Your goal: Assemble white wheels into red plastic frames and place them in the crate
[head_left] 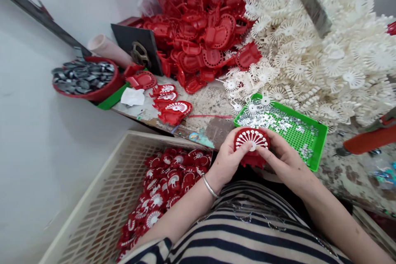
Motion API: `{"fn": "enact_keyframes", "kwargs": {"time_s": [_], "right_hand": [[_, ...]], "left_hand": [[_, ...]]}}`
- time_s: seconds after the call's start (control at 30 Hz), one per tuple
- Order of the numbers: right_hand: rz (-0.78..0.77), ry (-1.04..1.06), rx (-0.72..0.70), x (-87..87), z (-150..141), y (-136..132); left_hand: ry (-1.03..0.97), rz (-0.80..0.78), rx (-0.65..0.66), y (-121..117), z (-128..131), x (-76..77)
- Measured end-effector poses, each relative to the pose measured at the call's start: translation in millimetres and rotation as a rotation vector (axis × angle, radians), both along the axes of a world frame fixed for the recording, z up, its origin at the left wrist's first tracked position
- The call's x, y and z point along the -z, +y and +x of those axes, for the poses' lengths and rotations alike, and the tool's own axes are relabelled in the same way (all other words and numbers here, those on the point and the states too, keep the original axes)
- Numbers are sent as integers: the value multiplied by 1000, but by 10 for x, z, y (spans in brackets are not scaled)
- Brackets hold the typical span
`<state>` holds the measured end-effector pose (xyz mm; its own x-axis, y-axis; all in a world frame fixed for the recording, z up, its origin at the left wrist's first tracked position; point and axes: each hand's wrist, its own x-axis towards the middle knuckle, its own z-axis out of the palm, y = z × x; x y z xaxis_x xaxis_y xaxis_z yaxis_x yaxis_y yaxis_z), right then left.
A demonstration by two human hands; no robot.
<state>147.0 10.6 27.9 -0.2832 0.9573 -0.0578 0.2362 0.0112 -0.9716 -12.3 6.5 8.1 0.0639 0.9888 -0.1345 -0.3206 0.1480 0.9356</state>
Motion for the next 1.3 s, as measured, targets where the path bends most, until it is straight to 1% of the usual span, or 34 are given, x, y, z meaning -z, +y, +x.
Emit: {"fn": "enact_keyframes", "kwargs": {"time_s": [0.07,0.13,0.3,0.4,0.53,0.6,0.7,0.8,0.97,1.07,1.17,1.3], "right_hand": [[5,40,0,2,5,-9],[20,48,2,5,14,-16],[3,64,11,2,23,-69],[61,37,57,-3,66,-126],[141,-44,174,-25,279,-229],[143,-91,229,-34,429,-293],[119,-122,308,-30,612,-376],[151,-138,342,-19,686,-413],[283,-188,309,4,680,-419],[309,-220,305,48,697,-426],[304,-256,296,96,735,-418],[315,-324,280,116,758,-394]], "left_hand": [[1,24,1,3,9,-1],[-10,15,13,-1,12,8],[-51,-63,45,-33,3,32],[-70,-129,54,-41,5,26],[-90,-234,-13,-12,26,11],[-111,-291,-45,10,41,15],[-132,-337,-48,34,73,33],[-127,-352,-49,39,120,37],[-122,-346,-51,5,205,-37],[-162,-309,-42,-16,223,-64],[-197,-275,-40,-16,207,-35],[-241,-247,-59,-5,169,49]]}}
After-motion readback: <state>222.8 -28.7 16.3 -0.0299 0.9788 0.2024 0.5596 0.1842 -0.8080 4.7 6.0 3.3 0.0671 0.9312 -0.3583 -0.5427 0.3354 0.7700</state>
